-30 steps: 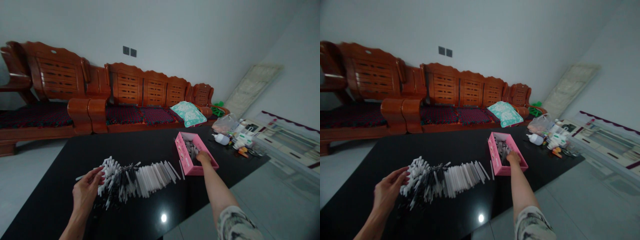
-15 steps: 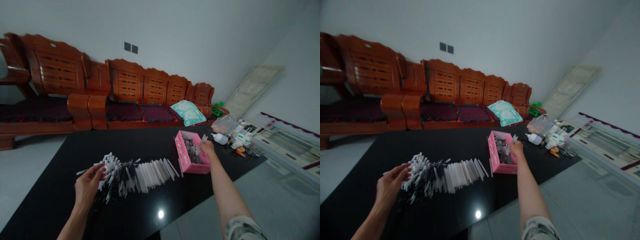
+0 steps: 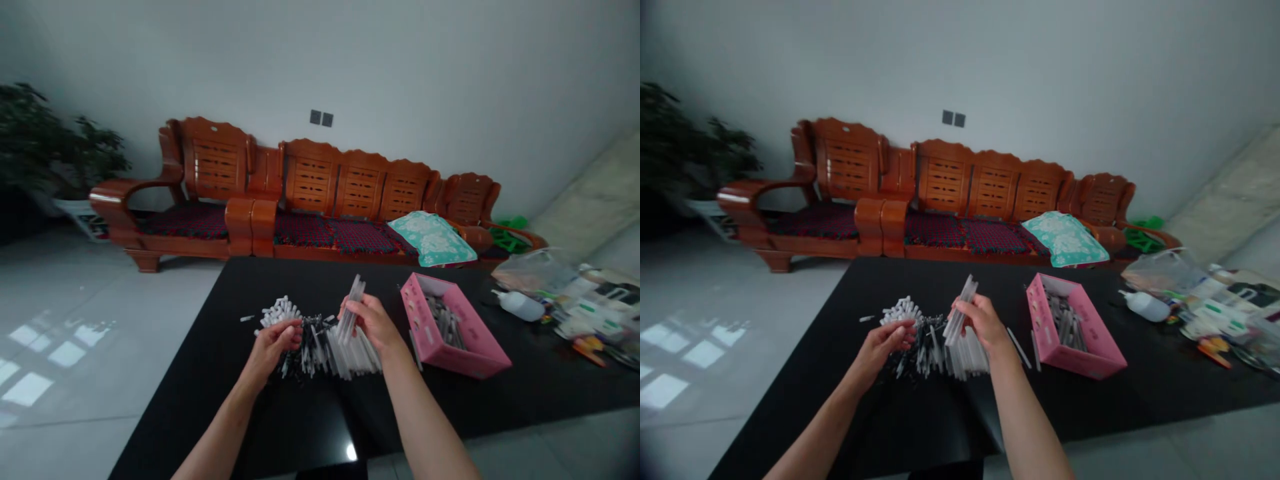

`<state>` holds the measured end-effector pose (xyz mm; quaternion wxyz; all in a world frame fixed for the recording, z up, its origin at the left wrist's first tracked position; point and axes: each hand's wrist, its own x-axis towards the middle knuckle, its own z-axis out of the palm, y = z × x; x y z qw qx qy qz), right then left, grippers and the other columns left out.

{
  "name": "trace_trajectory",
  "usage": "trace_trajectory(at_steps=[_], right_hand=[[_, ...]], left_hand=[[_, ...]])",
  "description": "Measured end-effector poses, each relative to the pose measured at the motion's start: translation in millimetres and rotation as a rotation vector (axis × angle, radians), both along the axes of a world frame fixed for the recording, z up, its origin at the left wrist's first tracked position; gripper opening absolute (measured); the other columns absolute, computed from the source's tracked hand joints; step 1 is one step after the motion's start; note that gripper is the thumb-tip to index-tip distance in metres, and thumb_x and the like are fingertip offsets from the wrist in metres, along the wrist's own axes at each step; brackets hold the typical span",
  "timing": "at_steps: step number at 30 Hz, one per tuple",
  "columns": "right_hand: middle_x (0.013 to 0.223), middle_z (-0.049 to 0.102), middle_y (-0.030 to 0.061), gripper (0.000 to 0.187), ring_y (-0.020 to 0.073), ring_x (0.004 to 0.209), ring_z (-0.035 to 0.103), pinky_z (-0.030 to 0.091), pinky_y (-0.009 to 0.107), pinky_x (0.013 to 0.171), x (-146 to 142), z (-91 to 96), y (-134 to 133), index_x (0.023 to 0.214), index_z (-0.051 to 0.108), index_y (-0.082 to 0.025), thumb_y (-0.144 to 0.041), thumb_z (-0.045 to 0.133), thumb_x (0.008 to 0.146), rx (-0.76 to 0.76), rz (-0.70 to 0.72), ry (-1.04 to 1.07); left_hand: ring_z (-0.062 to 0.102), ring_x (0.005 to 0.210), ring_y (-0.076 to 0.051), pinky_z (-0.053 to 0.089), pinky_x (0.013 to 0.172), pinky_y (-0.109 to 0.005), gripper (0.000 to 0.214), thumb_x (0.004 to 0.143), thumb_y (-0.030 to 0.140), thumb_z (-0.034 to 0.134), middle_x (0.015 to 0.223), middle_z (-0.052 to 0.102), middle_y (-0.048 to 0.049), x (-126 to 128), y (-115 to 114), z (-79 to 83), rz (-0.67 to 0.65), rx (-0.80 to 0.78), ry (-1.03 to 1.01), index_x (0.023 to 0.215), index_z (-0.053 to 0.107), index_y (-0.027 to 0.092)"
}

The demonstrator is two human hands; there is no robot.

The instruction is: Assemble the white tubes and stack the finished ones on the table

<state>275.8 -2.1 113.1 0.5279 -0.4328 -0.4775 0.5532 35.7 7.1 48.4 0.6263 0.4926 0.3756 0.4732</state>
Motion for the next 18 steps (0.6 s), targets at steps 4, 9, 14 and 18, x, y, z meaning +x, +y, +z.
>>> trace_trajectory(at_steps=[4,9,14,18], right_hand=[[0.064,0.068,0.0030,0.028,0.0110,0.042,0.056,0.039,0.018,0.034,-68.0,-28.6,7.8,0.086,0.061,-0.012,-0.038,0.067,0.077,-0.094,0.139,0.041],[0.061,0.068,0.0023,0.031,0.0119,0.041,0.057,0.037,0.017,0.032,-102.8,-49.2,16.4,0.082,0.060,-0.013,-0.041,0.070,0.073,-0.140,0.151,-0.009],[0.063,0.070,0.0041,0.035,0.0117,0.039,0.056,0.037,0.017,0.030,-95.2,-56.7,25.5,0.082,0.061,-0.012,-0.043,0.072,0.070,-0.123,0.016,-0.053],[0.058,0.068,0.0040,0.033,0.0125,0.037,0.056,0.036,0.018,0.029,-89.1,-67.3,26.1,0.075,0.061,-0.012,-0.042,0.073,0.068,-0.144,-0.072,-0.138]], left_hand=[[0.064,0.067,-0.020,0.051,0.059,-0.028,0.039,0.074,0.045,0.072,0.078,0.072,-0.0119,-26.6,-5.7,-1.1,-0.134,-0.002,0.054,0.096,0.077,0.013],[0.052,0.048,-0.011,0.038,0.045,-0.020,0.028,0.070,0.038,0.074,0.060,0.065,-0.0040,-59.1,-8.5,-20.0,-0.185,-0.031,0.162,0.082,0.076,0.013],[0.052,0.049,-0.011,0.036,0.042,-0.020,0.026,0.068,0.034,0.071,0.060,0.062,-0.0002,-80.3,10.4,-41.2,-0.085,-0.038,0.324,0.083,0.072,0.013],[0.058,0.054,-0.014,0.042,0.051,-0.022,0.017,0.074,0.026,0.063,0.060,0.063,-0.0003,-74.8,36.0,-57.5,0.141,0.079,0.586,0.084,0.072,0.016]])
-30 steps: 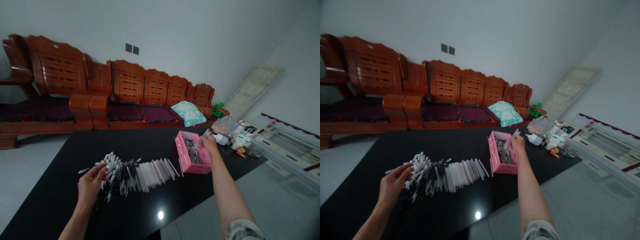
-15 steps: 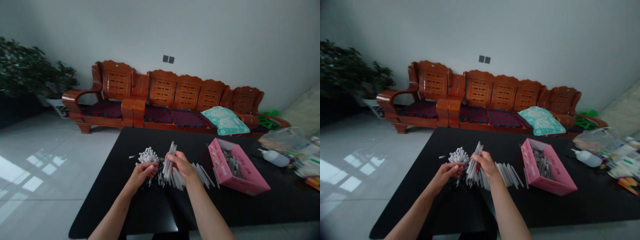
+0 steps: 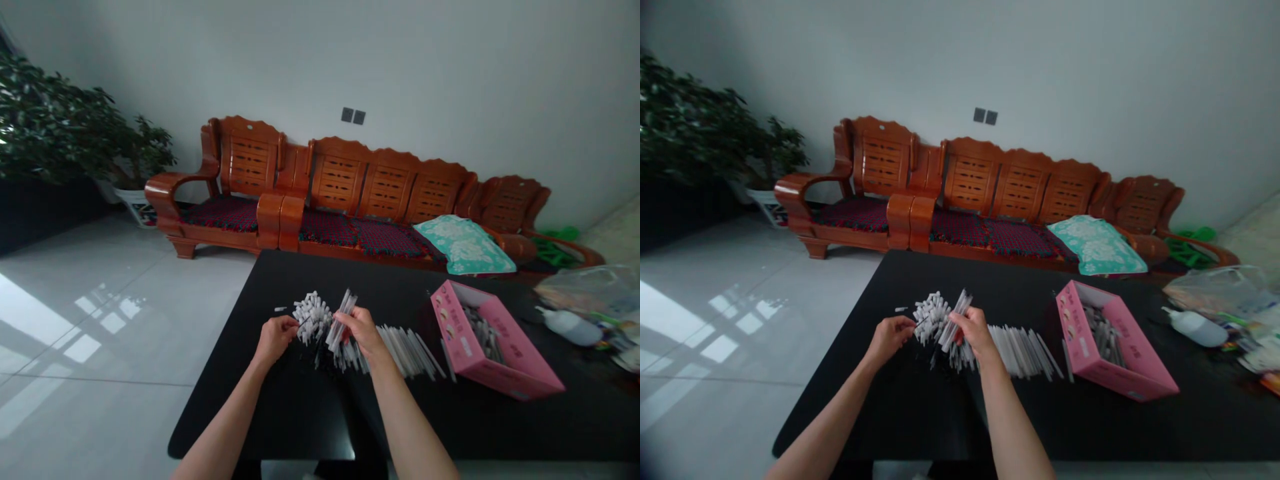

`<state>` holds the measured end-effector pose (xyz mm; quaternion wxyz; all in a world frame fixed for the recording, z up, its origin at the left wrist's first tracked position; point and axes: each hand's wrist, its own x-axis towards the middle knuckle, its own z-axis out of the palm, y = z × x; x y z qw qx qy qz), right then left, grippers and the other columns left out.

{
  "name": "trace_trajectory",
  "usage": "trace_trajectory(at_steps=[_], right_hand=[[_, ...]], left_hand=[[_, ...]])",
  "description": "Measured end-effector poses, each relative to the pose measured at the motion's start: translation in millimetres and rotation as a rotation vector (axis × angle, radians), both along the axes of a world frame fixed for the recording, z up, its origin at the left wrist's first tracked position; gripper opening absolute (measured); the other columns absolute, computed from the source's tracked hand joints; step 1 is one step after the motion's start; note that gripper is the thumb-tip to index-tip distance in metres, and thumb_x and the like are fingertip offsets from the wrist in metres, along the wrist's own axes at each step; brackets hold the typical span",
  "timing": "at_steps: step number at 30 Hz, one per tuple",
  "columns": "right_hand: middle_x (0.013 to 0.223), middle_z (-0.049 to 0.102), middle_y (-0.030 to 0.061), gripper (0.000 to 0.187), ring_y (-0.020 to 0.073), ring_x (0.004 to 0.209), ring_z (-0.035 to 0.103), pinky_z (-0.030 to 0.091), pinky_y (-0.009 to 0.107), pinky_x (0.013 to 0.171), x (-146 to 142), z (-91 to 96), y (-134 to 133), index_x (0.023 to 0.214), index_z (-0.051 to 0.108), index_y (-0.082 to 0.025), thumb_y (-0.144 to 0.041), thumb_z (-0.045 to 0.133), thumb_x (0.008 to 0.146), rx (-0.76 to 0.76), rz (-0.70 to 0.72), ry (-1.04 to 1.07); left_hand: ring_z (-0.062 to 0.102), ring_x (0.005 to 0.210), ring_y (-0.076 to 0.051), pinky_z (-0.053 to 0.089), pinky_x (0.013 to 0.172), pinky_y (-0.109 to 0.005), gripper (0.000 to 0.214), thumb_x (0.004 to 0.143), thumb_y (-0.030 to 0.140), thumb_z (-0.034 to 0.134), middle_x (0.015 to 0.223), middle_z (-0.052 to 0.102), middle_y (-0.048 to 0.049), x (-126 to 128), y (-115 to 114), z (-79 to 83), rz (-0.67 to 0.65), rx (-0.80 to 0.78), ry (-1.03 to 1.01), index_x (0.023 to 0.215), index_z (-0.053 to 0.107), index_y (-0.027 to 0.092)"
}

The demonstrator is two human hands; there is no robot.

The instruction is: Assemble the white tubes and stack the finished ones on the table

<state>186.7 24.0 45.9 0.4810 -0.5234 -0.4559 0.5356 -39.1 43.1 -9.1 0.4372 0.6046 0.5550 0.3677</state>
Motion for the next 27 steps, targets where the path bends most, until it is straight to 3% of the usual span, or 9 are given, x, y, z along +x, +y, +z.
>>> trace_trajectory(at_steps=[5,11,13,15,18,21,23,27], right_hand=[[0.048,0.062,0.0001,0.030,0.0123,0.033,0.052,0.032,0.017,0.028,-7.5,-14.9,-5.6,0.068,0.057,-0.015,-0.041,0.071,0.068,-0.030,0.008,-0.076],[0.048,0.059,-0.0021,0.024,0.0120,0.036,0.052,0.032,0.018,0.033,-28.6,-22.5,-11.7,0.071,0.058,-0.015,-0.038,0.063,0.075,-0.024,0.030,-0.282],[0.051,0.059,-0.0016,0.023,0.0116,0.043,0.054,0.035,0.020,0.040,-45.4,-20.4,-19.2,0.068,0.059,-0.015,-0.035,0.061,0.080,0.107,0.058,-0.445],[0.058,0.060,-0.0008,0.024,0.0124,0.055,0.057,0.040,0.021,0.051,-68.0,-18.0,-28.5,0.066,0.061,-0.016,-0.032,0.060,0.084,0.331,0.139,-0.611],[0.079,0.066,0.0012,0.010,0.0149,0.074,0.060,0.045,0.024,0.069,-104.9,-21.7,-38.4,0.082,0.065,-0.019,-0.024,0.059,0.087,0.594,0.204,-0.854],[0.096,0.065,0.0056,0.011,0.0188,0.089,0.058,0.046,0.028,0.078,-132.8,-38.6,-38.0,0.097,0.063,-0.019,-0.019,0.056,0.090,0.810,0.310,-1.092],[0.096,0.063,0.0080,0.015,0.0199,0.089,0.057,0.047,0.030,0.079,-143.7,-53.4,-32.8,0.101,0.062,-0.016,-0.017,0.049,0.094,0.913,0.372,-1.217],[0.102,0.061,0.0128,0.019,0.0217,0.093,0.055,0.050,0.031,0.077,-150.4,-76.0,-16.6,0.104,0.062,-0.010,-0.014,0.045,0.095,1.056,0.490,-1.328]], left_hand=[[0.067,0.071,-0.017,0.047,0.067,-0.024,0.017,0.077,0.024,0.064,0.076,0.072,-0.0039,21.5,13.9,-18.1,0.125,0.170,0.201,0.091,0.072,0.018],[0.069,0.074,-0.019,0.051,0.066,-0.025,0.021,0.077,0.029,0.063,0.083,0.074,-0.0052,17.7,12.1,-34.7,0.107,0.151,0.107,0.093,0.072,0.018],[0.070,0.074,-0.019,0.053,0.063,-0.025,0.025,0.078,0.033,0.062,0.085,0.075,-0.0052,6.7,9.1,-34.2,0.108,0.098,0.029,0.096,0.072,0.018],[0.070,0.073,-0.019,0.053,0.060,-0.024,0.029,0.079,0.037,0.060,0.087,0.075,-0.0051,-9.1,5.1,-31.6,0.131,0.045,-0.015,0.098,0.072,0.019],[0.069,0.068,-0.020,0.051,0.058,-0.024,0.032,0.077,0.042,0.061,0.077,0.075,-0.0041,-39.2,-0.9,-28.9,0.186,0.019,0.061,0.094,0.074,0.018],[0.066,0.060,-0.018,0.047,0.053,-0.023,0.039,0.077,0.049,0.059,0.074,0.074,-0.0033,-68.9,-5.7,-32.1,0.214,-0.011,0.087,0.094,0.074,0.018],[0.062,0.051,-0.016,0.044,0.048,-0.023,0.044,0.077,0.052,0.057,0.070,0.073,-0.0033,-83.5,-8.2,-36.9,0.189,-0.055,0.063,0.096,0.073,0.016],[0.058,0.046,-0.015,0.044,0.046,-0.024,0.049,0.080,0.052,0.054,0.060,0.068,-0.0017,-94.0,-10.0,-42.3,0.099,-0.063,0.057,0.103,0.071,0.013]])
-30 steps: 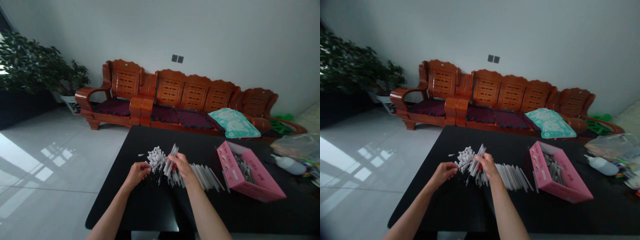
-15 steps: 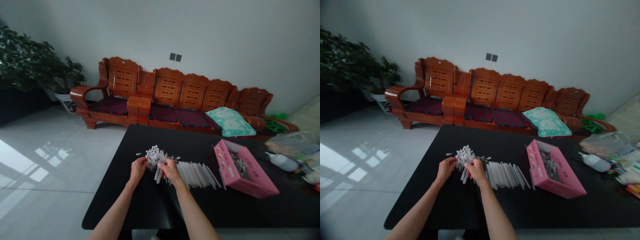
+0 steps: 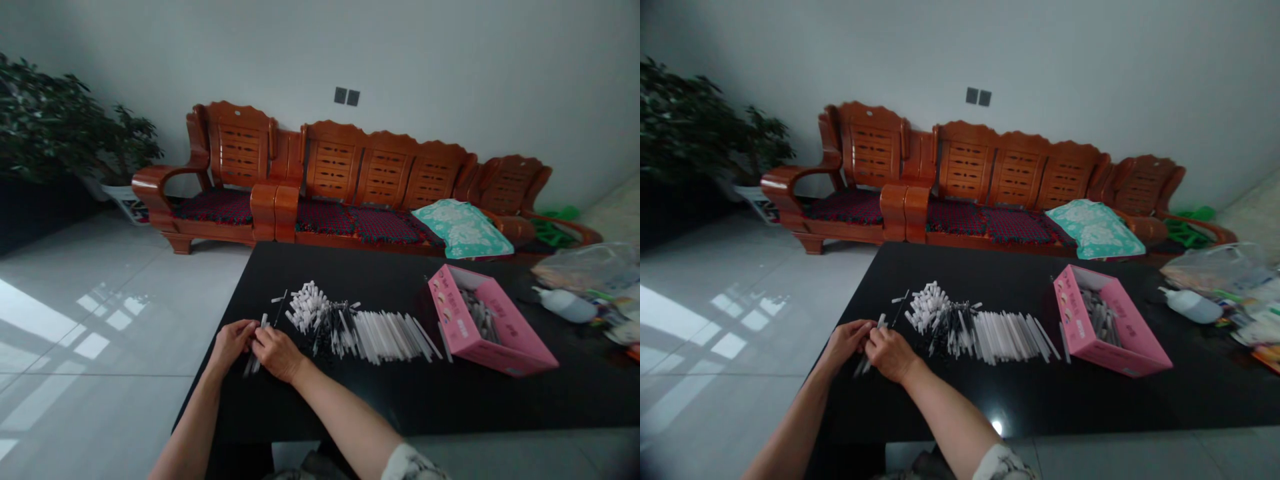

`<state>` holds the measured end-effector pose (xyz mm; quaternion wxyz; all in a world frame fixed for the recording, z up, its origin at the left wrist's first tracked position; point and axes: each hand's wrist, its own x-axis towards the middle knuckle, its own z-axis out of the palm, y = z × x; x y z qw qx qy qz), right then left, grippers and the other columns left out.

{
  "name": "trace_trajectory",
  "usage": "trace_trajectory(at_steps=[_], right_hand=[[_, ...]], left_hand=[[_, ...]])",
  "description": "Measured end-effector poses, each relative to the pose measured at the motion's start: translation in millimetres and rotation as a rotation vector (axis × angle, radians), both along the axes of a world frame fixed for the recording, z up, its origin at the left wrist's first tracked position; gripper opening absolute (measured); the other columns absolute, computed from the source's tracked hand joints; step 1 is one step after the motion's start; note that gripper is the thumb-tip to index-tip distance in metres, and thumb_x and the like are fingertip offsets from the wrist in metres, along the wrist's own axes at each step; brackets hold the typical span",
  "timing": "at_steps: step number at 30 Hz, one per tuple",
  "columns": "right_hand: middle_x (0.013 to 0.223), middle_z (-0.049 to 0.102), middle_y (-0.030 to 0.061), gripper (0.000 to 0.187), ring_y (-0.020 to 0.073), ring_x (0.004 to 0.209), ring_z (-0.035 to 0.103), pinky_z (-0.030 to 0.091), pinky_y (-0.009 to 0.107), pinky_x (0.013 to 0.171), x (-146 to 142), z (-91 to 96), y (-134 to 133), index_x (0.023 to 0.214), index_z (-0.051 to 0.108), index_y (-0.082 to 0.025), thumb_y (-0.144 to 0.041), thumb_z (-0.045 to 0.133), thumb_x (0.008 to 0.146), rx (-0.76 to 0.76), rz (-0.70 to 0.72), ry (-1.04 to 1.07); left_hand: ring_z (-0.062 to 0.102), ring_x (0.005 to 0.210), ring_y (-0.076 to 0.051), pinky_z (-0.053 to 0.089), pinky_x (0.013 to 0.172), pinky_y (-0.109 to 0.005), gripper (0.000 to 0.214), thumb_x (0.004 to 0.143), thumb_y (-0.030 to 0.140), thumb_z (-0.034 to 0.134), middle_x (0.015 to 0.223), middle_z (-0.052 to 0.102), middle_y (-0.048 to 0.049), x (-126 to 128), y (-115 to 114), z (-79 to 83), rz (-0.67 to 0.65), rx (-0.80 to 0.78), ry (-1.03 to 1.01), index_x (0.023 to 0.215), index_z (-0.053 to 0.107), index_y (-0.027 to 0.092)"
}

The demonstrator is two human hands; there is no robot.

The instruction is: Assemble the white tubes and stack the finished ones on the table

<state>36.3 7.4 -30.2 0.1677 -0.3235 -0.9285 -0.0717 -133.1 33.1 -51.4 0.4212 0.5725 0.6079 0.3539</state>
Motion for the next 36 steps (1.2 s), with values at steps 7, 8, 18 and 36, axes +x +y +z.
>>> trace_trajectory(at_steps=[7,8,18,36], right_hand=[[0.130,0.055,0.0179,0.028,0.0233,0.113,0.050,0.048,0.032,0.089,5.8,-5.0,19.1,0.117,0.061,-0.006,-0.011,0.045,0.094,-0.020,-0.088,0.005],[0.132,0.054,0.0177,0.030,0.0231,0.116,0.049,0.047,0.032,0.092,7.2,-3.3,17.6,0.119,0.059,-0.007,-0.010,0.044,0.094,-0.032,-0.096,0.023],[0.099,0.071,0.0100,0.028,0.0221,0.091,0.065,0.045,0.031,0.082,84.3,19.3,-39.7,0.108,0.068,-0.018,-0.018,0.043,0.096,-0.198,-0.698,0.502],[0.078,0.072,0.0107,0.022,0.0217,0.073,0.068,0.037,0.027,0.061,180.8,57.0,-25.1,0.089,0.070,-0.020,-0.034,0.053,0.093,-0.260,-1.210,0.165]], left_hand=[[0.070,0.071,-0.019,0.053,0.067,-0.026,0.036,0.081,0.040,0.053,0.085,0.075,-0.0037,18.1,7.2,13.7,0.008,0.075,0.147,0.105,0.072,0.019],[0.071,0.075,-0.020,0.053,0.069,-0.026,0.035,0.081,0.038,0.053,0.087,0.075,-0.0039,19.9,8.3,14.5,0.009,0.092,0.161,0.104,0.072,0.020],[0.069,0.077,-0.020,0.050,0.066,-0.025,0.048,0.074,0.041,0.070,0.090,0.073,-0.0047,32.2,-4.0,14.6,0.090,0.013,0.315,0.115,0.064,0.018],[0.068,0.080,-0.018,0.044,0.066,-0.024,0.029,0.077,0.024,0.064,0.087,0.074,-0.0022,45.7,-3.5,16.8,0.104,0.045,0.428,0.106,0.067,0.021]])
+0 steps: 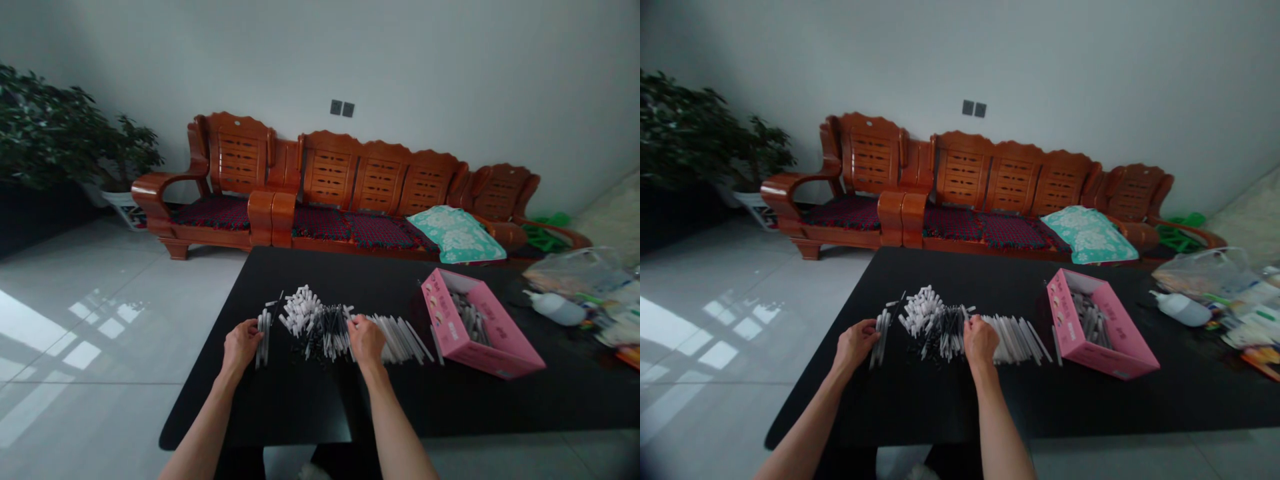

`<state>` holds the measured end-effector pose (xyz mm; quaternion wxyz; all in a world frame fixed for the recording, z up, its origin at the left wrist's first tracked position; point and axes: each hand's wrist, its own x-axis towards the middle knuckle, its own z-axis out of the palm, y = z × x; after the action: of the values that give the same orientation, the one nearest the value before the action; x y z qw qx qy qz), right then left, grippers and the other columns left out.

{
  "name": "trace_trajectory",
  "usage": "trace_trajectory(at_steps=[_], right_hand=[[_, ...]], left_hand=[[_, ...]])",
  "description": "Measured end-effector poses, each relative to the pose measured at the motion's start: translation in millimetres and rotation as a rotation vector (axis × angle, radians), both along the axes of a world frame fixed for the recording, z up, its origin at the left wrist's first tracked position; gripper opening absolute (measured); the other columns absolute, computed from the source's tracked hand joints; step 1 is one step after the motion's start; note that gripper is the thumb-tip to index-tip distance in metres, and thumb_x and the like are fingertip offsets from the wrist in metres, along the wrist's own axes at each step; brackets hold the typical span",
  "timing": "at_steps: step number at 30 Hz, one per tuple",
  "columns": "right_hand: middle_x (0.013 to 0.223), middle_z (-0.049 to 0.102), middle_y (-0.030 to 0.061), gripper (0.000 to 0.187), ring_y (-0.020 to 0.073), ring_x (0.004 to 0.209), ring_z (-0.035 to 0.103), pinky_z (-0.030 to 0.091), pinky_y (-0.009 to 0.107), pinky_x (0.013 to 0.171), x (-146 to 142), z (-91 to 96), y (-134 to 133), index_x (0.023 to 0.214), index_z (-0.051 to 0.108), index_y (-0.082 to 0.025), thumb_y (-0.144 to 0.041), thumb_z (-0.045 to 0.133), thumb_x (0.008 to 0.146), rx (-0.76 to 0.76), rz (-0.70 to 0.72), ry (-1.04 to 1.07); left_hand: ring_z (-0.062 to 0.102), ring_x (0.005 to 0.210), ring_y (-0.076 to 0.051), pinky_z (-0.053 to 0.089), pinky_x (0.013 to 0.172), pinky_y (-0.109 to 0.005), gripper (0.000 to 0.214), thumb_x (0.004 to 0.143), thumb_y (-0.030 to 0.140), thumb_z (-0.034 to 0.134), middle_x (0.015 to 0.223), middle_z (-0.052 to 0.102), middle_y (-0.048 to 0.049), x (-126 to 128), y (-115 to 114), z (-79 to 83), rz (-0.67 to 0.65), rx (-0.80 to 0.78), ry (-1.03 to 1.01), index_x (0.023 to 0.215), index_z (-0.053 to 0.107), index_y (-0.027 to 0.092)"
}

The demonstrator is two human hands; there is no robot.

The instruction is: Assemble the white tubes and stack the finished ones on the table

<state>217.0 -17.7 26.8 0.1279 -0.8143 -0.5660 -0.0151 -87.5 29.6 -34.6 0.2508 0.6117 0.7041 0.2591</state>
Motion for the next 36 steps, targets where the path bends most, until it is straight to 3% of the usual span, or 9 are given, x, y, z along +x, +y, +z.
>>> trace_trajectory(at_steps=[7,10,14,18,20,23,28,31,36], right_hand=[[0.087,0.070,0.0220,0.031,0.0319,0.081,0.066,0.039,0.037,0.067,155.9,96.3,-6.5,0.106,0.068,-0.011,-0.031,0.050,0.092,0.298,-0.494,-0.207],[0.088,0.070,0.0230,0.038,0.0327,0.081,0.065,0.039,0.037,0.067,173.4,108.8,-4.2,0.117,0.065,-0.010,-0.033,0.050,0.091,0.387,-0.534,-0.183],[0.090,0.073,0.0161,0.033,0.0272,0.079,0.066,0.039,0.033,0.068,109.2,77.4,0.7,0.109,0.069,-0.017,-0.035,0.048,0.092,0.414,-0.243,-0.044],[0.085,0.074,0.0105,0.030,0.0227,0.076,0.067,0.042,0.029,0.069,15.6,29.1,-5.3,0.095,0.073,-0.018,-0.033,0.047,0.090,0.260,0.155,0.257],[0.082,0.074,0.0090,0.028,0.0212,0.075,0.067,0.043,0.027,0.067,-22.5,10.5,-12.1,0.089,0.073,-0.019,-0.031,0.048,0.089,0.218,0.270,0.430],[0.064,0.068,0.0046,0.030,0.0156,0.056,0.062,0.042,0.023,0.053,-67.1,-9.3,-21.3,0.080,0.071,-0.018,-0.036,0.048,0.089,0.099,0.409,0.788],[0.056,0.064,0.0014,0.045,0.0110,0.036,0.053,0.034,0.018,0.034,-116.6,-26.7,-26.8,0.089,0.064,-0.012,-0.055,0.050,0.084,-0.259,0.344,1.465],[0.058,0.067,0.0052,0.056,0.0136,0.038,0.058,0.040,0.020,0.035,-127.4,-29.4,-28.5,0.091,0.062,-0.009,-0.064,0.051,0.081,-0.341,0.340,1.739],[0.060,0.069,0.0076,0.048,0.0159,0.042,0.062,0.046,0.022,0.036,-119.9,-31.6,-31.9,0.084,0.065,-0.008,-0.056,0.063,0.077,-0.248,0.325,1.956]], left_hand=[[0.069,0.084,-0.021,0.042,0.065,-0.025,0.029,0.078,0.026,0.063,0.084,0.075,-0.0031,-1.8,3.0,-1.2,0.007,-0.062,0.070,0.106,0.067,0.021],[0.068,0.086,-0.024,0.042,0.065,-0.027,0.028,0.078,0.026,0.061,0.085,0.075,-0.0046,0.3,2.3,1.9,0.016,-0.076,0.094,0.105,0.067,0.021],[0.068,0.088,-0.030,0.043,0.063,-0.031,0.029,0.075,0.025,0.058,0.090,0.074,-0.0092,5.5,0.9,8.5,0.068,-0.093,0.177,0.103,0.067,0.024],[0.068,0.085,-0.033,0.045,0.062,-0.035,0.032,0.069,0.022,0.060,0.089,0.073,-0.0122,2.9,2.0,11.1,0.157,-0.084,0.164,0.100,0.068,0.022],[0.068,0.079,-0.029,0.047,0.061,-0.033,0.031,0.065,0.022,0.064,0.083,0.074,-0.0099,-1.2,2.7,11.4,0.187,-0.088,0.003,0.096,0.069,0.021],[0.065,0.061,-0.019,0.049,0.057,-0.028,0.031,0.063,0.022,0.065,0.069,0.070,-0.0049,-2.6,2.2,16.4,0.205,-0.122,-0.503,0.093,0.071,0.015],[0.057,0.055,-0.009,0.049,0.055,-0.021,0.033,0.063,0.023,0.072,0.067,0.067,-0.0034,18.3,-0.9,36.7,0.094,-0.094,-1.166,0.093,0.073,0.009],[0.055,0.055,-0.007,0.048,0.055,-0.019,0.034,0.063,0.023,0.075,0.066,0.065,-0.0012,35.8,-1.1,43.9,0.041,-0.069,-1.295,0.094,0.074,0.010],[0.057,0.060,-0.008,0.049,0.060,-0.020,0.033,0.067,0.029,0.076,0.075,0.066,-0.0019,56.0,-3.1,42.2,-0.032,-0.043,-1.323,0.096,0.073,0.012]])
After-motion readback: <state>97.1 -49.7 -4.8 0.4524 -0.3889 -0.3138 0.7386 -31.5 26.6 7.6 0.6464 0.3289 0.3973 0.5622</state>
